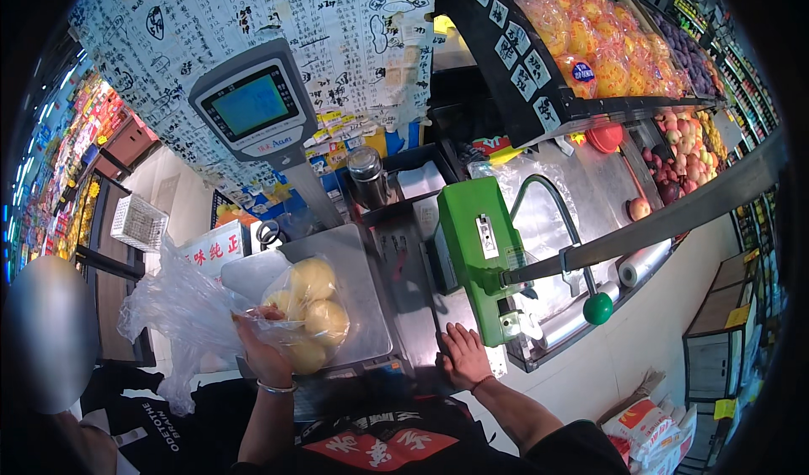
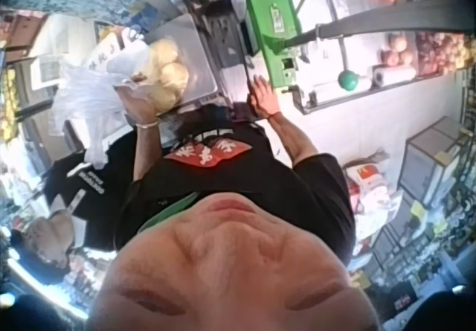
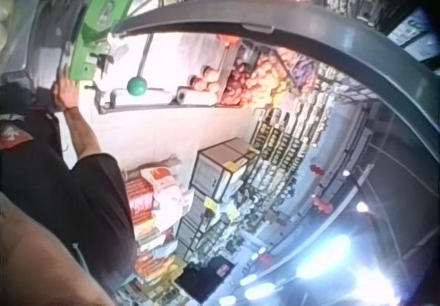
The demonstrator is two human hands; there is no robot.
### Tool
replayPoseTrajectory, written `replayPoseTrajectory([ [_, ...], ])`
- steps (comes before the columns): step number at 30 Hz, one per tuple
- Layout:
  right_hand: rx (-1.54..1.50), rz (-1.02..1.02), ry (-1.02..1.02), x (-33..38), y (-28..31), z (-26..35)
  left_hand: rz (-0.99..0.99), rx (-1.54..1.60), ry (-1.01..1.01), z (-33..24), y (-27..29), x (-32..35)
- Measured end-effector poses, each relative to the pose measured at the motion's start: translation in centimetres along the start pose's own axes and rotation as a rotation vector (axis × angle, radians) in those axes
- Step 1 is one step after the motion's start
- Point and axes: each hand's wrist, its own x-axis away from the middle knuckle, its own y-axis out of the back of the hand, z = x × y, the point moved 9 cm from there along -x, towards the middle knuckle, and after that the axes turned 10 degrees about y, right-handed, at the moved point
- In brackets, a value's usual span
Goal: The person selects bananas and other produce, places them in plastic bags, and weighs each bag on a digital scale. They then use a bag sealer to close the bags and apply price labels to the sealed produce.
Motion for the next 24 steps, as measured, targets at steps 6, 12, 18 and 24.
replayPoseTrajectory([
  [6, -0.034, -0.008, -0.003, 0.02, 0.20, 0.02, -0.010, -0.008, 0.012, 0.16, 0.12, -0.09],
  [12, -0.053, -0.009, -0.013, -0.07, 0.17, -0.15, -0.027, -0.004, 0.024, 0.31, 0.31, -0.13],
  [18, -0.008, -0.004, 0.000, 0.03, 0.03, -0.01, -0.007, -0.005, 0.017, 0.25, 0.13, -0.16],
  [24, 0.016, -0.003, 0.022, 0.02, 0.31, 0.40, -0.007, -0.017, 0.022, 0.44, 0.41, -0.38],
])
